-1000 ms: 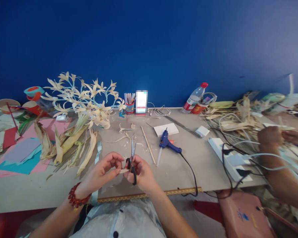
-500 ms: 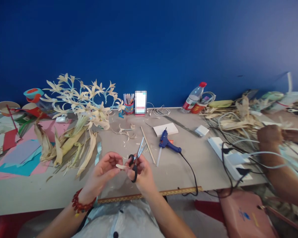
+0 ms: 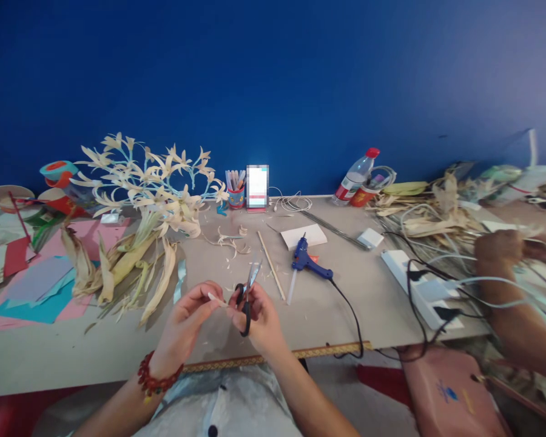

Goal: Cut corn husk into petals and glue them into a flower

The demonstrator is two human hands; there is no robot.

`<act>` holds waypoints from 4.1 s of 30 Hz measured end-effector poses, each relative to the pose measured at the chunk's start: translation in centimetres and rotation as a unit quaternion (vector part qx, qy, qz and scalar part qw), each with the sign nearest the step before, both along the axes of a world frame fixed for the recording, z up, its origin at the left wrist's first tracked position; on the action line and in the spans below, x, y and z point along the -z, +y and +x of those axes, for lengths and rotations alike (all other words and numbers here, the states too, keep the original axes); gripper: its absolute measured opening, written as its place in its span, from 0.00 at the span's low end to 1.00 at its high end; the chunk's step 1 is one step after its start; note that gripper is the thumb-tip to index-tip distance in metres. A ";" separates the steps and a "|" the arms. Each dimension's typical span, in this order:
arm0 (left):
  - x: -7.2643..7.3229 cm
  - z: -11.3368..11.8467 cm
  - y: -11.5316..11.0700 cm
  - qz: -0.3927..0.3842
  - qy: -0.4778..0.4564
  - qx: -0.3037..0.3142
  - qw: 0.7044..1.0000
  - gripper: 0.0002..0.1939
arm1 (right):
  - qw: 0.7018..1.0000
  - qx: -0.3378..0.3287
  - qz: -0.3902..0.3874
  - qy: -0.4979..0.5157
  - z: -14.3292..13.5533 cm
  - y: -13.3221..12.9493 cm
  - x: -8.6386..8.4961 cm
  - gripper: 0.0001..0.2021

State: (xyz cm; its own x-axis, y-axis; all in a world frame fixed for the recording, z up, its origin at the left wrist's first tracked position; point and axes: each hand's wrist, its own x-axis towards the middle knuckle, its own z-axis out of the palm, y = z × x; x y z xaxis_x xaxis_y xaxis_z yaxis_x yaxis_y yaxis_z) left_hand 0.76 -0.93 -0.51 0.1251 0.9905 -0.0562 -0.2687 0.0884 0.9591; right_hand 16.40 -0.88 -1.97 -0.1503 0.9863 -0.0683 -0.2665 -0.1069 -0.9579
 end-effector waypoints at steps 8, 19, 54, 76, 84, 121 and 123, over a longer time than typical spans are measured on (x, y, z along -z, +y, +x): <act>-1.1 -1.0 0.7 -0.021 -0.028 0.002 0.999 0.04 | 0.980 -0.180 -0.032 -0.072 2.8 -2.0 1.8 0.27; -1.4 -1.0 0.6 -0.021 -0.038 0.031 0.999 0.03 | 0.977 -0.193 -0.064 -0.070 2.2 -2.1 0.8 0.29; -1.5 -2.1 0.7 -0.012 0.007 0.050 0.999 0.03 | 0.978 -0.168 -0.091 -0.081 2.5 -2.2 1.4 0.27; -2.8 -2.2 1.0 -0.036 0.070 0.091 0.993 0.06 | 0.968 -0.208 -0.073 -0.119 3.0 -1.9 0.9 0.29; -2.8 -2.2 0.9 -0.037 0.077 0.088 0.992 0.05 | 0.971 -0.183 -0.071 -0.138 3.0 -1.9 0.9 0.28; -3.3 -2.8 1.4 -0.028 0.125 0.138 0.982 0.06 | 0.968 -0.191 -0.081 -0.140 3.2 -1.7 1.4 0.28; -3.1 -2.8 1.4 -0.028 0.116 0.139 0.983 0.07 | 0.969 -0.185 -0.089 -0.134 3.1 -1.7 1.5 0.28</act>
State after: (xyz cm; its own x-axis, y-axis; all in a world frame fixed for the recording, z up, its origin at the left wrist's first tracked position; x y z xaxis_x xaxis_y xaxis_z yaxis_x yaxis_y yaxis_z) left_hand -2.03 0.45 2.59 0.3686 0.9140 -0.1692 -0.0017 0.1827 0.9832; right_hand 19.50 -2.60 -3.49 -0.4446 0.8372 -0.3185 0.0772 -0.3185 -0.9448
